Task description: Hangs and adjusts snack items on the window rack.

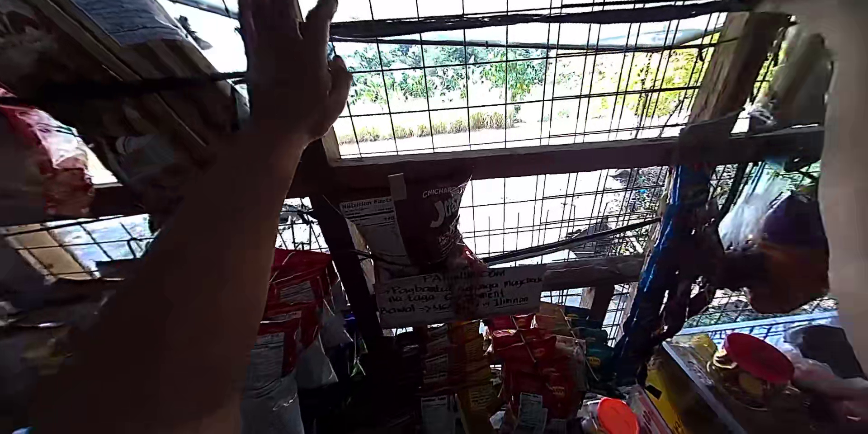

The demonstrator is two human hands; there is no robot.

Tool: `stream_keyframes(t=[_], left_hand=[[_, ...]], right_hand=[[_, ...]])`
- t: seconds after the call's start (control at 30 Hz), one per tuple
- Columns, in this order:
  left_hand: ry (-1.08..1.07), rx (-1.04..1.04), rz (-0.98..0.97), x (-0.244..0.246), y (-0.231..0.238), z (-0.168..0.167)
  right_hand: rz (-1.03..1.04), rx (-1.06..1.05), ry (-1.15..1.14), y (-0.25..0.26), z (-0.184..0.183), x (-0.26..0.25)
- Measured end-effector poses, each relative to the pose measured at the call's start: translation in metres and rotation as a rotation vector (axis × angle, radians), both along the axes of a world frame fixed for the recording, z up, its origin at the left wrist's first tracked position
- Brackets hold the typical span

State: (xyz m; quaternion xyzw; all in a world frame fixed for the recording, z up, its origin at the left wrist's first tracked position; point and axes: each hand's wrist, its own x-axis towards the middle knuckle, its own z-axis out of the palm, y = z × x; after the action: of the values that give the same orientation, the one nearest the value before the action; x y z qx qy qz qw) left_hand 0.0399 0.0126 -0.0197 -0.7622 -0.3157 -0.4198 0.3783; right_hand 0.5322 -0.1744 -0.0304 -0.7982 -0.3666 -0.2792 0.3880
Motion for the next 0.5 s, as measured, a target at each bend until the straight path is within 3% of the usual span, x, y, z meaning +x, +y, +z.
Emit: stream_keyframes(t=[0.03,0.1,0.37,0.5], left_hand=[[0.036,0.000,-0.024,0.007,0.002,0.002],[0.082,0.008,-0.079,0.023,0.002,0.005],[0.160,-0.136,-0.230,0.102,-0.011,0.021],[0.136,-0.163,-0.185,0.126,-0.008,0.019]], right_hand=[[0.116,0.111,-0.109,0.013,-0.001,0.049],[0.198,0.161,-0.040,0.026,0.012,0.088],[0.201,0.158,0.072,0.021,0.019,0.068],[0.163,0.091,0.017,0.021,0.023,0.070]])
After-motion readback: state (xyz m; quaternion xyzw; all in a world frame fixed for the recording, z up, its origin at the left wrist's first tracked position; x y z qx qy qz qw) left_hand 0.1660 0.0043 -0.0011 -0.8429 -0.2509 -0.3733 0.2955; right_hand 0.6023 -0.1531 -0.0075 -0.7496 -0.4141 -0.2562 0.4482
